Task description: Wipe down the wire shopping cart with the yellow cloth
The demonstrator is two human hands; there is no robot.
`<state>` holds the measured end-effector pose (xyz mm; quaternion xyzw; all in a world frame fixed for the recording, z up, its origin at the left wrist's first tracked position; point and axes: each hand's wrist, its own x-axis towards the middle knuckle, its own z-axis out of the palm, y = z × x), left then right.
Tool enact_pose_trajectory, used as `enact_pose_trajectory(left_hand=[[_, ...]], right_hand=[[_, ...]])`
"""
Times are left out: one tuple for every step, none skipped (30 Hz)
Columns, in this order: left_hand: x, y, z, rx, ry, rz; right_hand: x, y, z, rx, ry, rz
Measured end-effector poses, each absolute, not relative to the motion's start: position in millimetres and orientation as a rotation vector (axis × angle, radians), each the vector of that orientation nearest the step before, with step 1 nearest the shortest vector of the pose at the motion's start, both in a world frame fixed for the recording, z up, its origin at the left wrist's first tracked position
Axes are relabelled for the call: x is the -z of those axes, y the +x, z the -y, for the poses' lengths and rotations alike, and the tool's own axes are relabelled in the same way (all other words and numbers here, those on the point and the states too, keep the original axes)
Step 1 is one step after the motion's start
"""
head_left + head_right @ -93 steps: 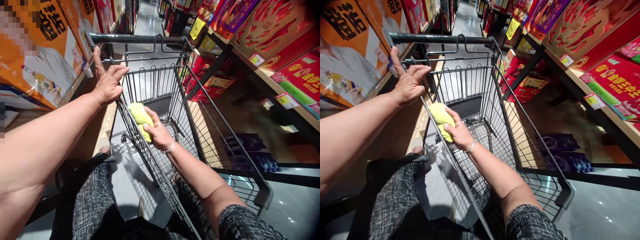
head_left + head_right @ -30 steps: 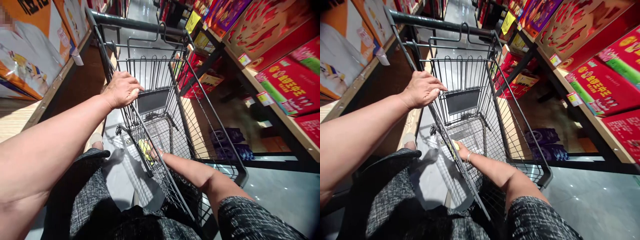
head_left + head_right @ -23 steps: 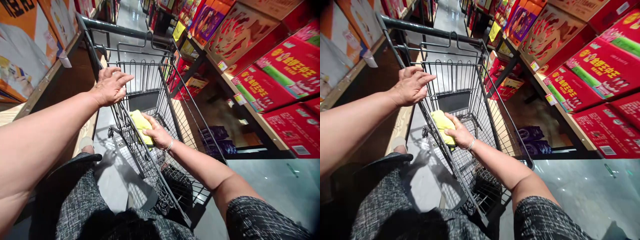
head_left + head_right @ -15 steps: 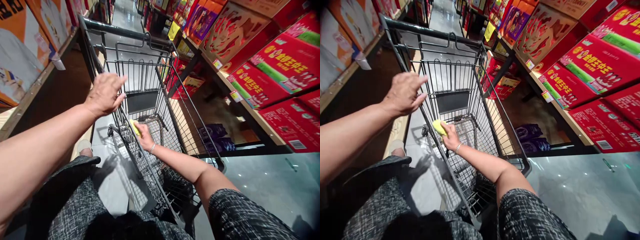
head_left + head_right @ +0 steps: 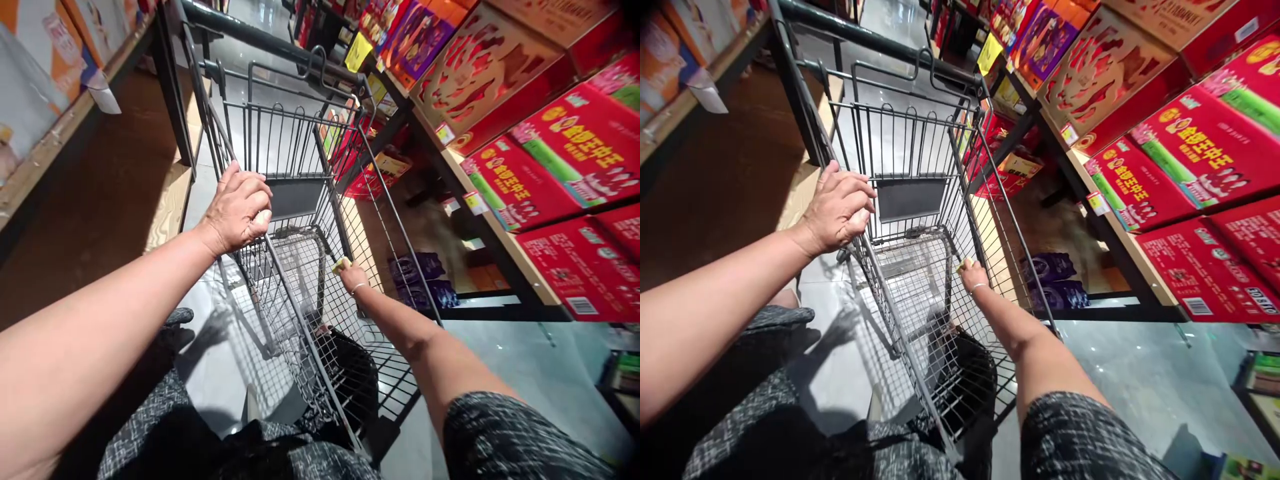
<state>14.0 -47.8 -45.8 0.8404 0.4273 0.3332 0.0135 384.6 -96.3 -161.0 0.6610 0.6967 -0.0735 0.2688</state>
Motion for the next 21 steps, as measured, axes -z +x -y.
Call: enact_pose_trajectory(left_hand=[[47.0, 14.5, 47.4, -1.071, 2.612, -1.309], [48.0, 14.7, 46.8, -1.100, 2.606, -1.292], [48.9, 14.6, 45.8, -1.115, 2.598, -1.280], [49.4, 14.2, 44.7, -1.116, 2.587, -1.274], [49.4, 13.6, 43.4, -1.105, 2.577, -1.271], [49.0, 12.7, 42.3, -1.089, 2.573, -1.272], [48.1, 11.7, 41.2, -1.062, 2.578, -1.272], [46.8, 10.7, 40.3, -1.034, 2.588, -1.275], [45.3, 9.8, 39.5, -1.014, 2.593, -1.281], [43.8, 9.0, 38.8, -0.999, 2.593, -1.290], [42.4, 8.4, 38.3, -0.989, 2.584, -1.300], [41.2, 8.1, 37.7, -0.985, 2.568, -1.310], [40.4, 8.0, 37.0, -0.986, 2.548, -1.320], [39.9, 8.2, 36.3, -0.987, 2.535, -1.328], [39.8, 8.5, 35.4, -0.986, 2.529, -1.333], [39.8, 8.9, 34.4, -0.983, 2.526, -1.338], [40.0, 9.3, 33.2, -0.973, 2.529, -1.346], [40.2, 9.8, 31.9, -0.956, 2.534, -1.356], [40.5, 10.3, 30.5, -0.932, 2.540, -1.364], [40.7, 10.9, 29.0, -0.911, 2.545, -1.373], [40.7, 11.4, 27.6, -0.891, 2.548, -1.378]], right_hand=[[145.3, 388.9, 90.7, 0.142, 1.776, -1.877], [127.4, 392.4, 85.4, 0.063, 1.771, -1.886], [107.7, 395.3, 80.1, -0.042, 1.772, -1.897], [86.8, 397.9, 74.8, -0.171, 1.778, -1.907], [66.0, 400.5, 69.7, -0.324, 1.788, -1.918], [46.5, 403.1, 65.0, -0.464, 1.808, -1.922], [30.2, 405.5, 61.0, -0.591, 1.830, -1.929], [18.4, 407.7, 58.1, -0.684, 1.849, -1.936], [12.4, 409.3, 56.7, -0.741, 1.853, -1.949], [12.8, 410.1, 57.0, -0.760, 1.840, -1.965], [19.7, 409.8, 59.0, -0.733, 1.809, -1.980], [32.5, 408.4, 62.7, -0.665, 1.766, -1.989], [50.1, 405.8, 68.0, -0.566, 1.721, -1.988], [71.0, 402.3, 74.3, -0.443, 1.679, -1.977], [93.5, 398.1, 81.5, -0.308, 1.661, -1.950], [116.1, 393.7, 89.1, -0.171, 1.667, -1.913], [137.3, 389.4, 96.9, -0.050, 1.688, -1.869], [156.3, 385.7, 104.6, 0.049, 1.720, -1.823], [172.4, 382.7, 112.1, 0.122, 1.753, -1.778], [185.6, 380.7, 119.4, 0.169, 1.784, -1.734], [195.9, 379.3, 126.2, 0.189, 1.806, -1.693]])
